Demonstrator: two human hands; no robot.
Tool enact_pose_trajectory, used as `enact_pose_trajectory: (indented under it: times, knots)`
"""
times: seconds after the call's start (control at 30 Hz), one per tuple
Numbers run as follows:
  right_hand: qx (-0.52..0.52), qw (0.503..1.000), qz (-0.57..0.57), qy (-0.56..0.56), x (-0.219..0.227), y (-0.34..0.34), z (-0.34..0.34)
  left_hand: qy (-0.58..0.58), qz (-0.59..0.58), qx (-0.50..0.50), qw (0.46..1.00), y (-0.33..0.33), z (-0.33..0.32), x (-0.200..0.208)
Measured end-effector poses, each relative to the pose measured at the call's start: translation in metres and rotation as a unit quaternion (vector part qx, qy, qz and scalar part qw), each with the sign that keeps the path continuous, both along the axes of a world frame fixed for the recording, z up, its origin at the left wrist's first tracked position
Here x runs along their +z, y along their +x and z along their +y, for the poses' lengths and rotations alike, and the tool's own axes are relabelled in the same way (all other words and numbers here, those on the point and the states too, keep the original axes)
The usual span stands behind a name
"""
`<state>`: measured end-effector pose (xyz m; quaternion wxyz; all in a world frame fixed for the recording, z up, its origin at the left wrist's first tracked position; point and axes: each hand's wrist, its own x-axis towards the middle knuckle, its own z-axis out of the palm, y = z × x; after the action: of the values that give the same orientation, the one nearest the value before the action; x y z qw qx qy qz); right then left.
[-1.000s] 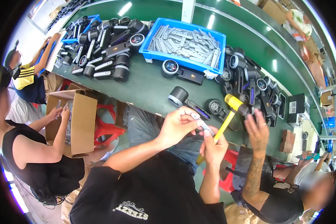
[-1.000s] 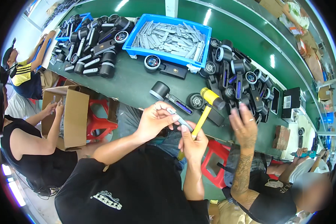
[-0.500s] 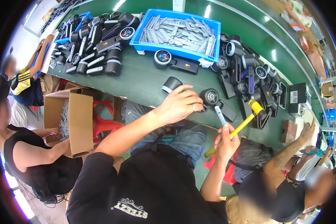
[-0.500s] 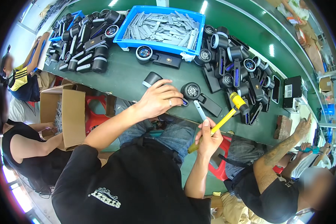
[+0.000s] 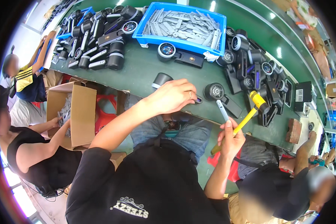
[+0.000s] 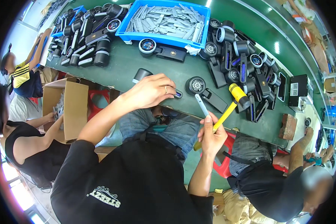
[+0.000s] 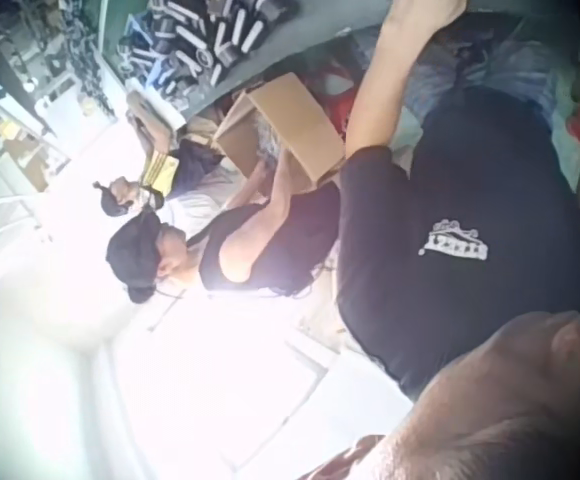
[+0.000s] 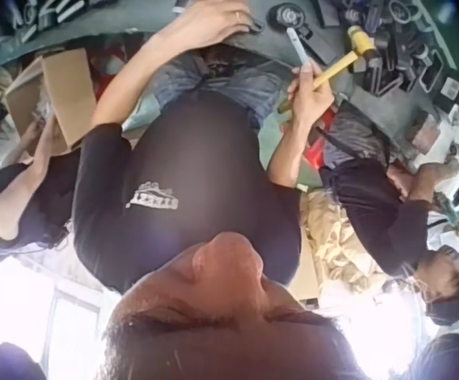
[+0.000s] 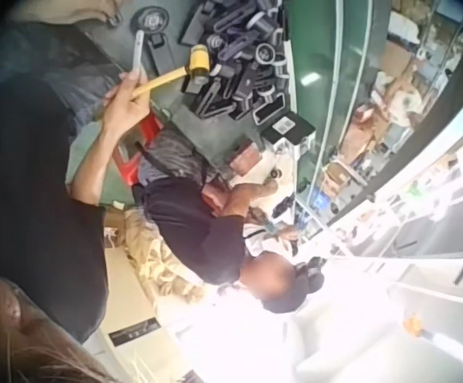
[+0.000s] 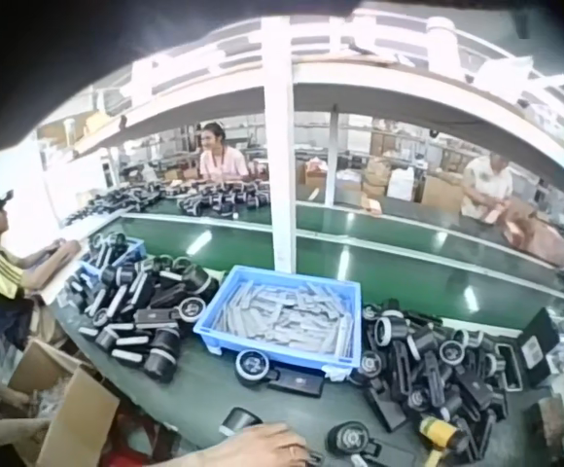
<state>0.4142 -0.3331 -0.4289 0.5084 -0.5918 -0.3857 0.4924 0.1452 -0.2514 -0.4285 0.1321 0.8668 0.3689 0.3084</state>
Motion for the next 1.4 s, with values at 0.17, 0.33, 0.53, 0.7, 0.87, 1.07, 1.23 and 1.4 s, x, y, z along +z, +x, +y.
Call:
enact_pose_trajectory:
  times: [0.17, 0.33, 0.53, 0.7, 0.87, 1.07, 1.23, 1.4]
  knots:
    - [0.031, 0.999, -0.001, -0.017, 0.004, -0.015, 0.011, -0.01, 0.015, -0.013, 1.0, -0.002, -0.004, 0.003]
    - [0.028, 0.999, -0.02, -0.012, 0.015, -0.029, 0.015, -0.071, 0.082, -0.004, 0.994, -0.005, -0.006, 0.004]
    - [0.115, 0.99, -0.056, -0.054, 0.017, -0.036, 0.023, 0.025, 0.063, 0.092, 0.993, -0.05, -0.015, 0.006]
    - [0.17, 0.98, -0.086, -0.053, 0.005, -0.073, 0.053, -0.039, -0.047, 0.091, 0.994, -0.057, -0.014, -0.011]
    - [0.241, 0.949, -0.202, 0.009, -0.005, -0.071, 0.067, -0.036, -0.111, 0.104, 0.988, -0.053, -0.01, -0.021]
    - [0.263, 0.941, -0.211, -0.017, 0.003, -0.074, 0.074, 0.024, -0.103, 0.056, 0.993, -0.059, -0.008, -0.024]
    - [0.264, 0.926, -0.215, -0.161, 0.032, -0.088, 0.074, 0.024, -0.109, 0.036, 0.993, -0.068, -0.008, -0.022]
    - [0.287, 0.928, -0.027, -0.237, 0.016, -0.091, 0.082, 0.017, -0.098, 0.052, 0.994, -0.078, -0.014, -0.023]
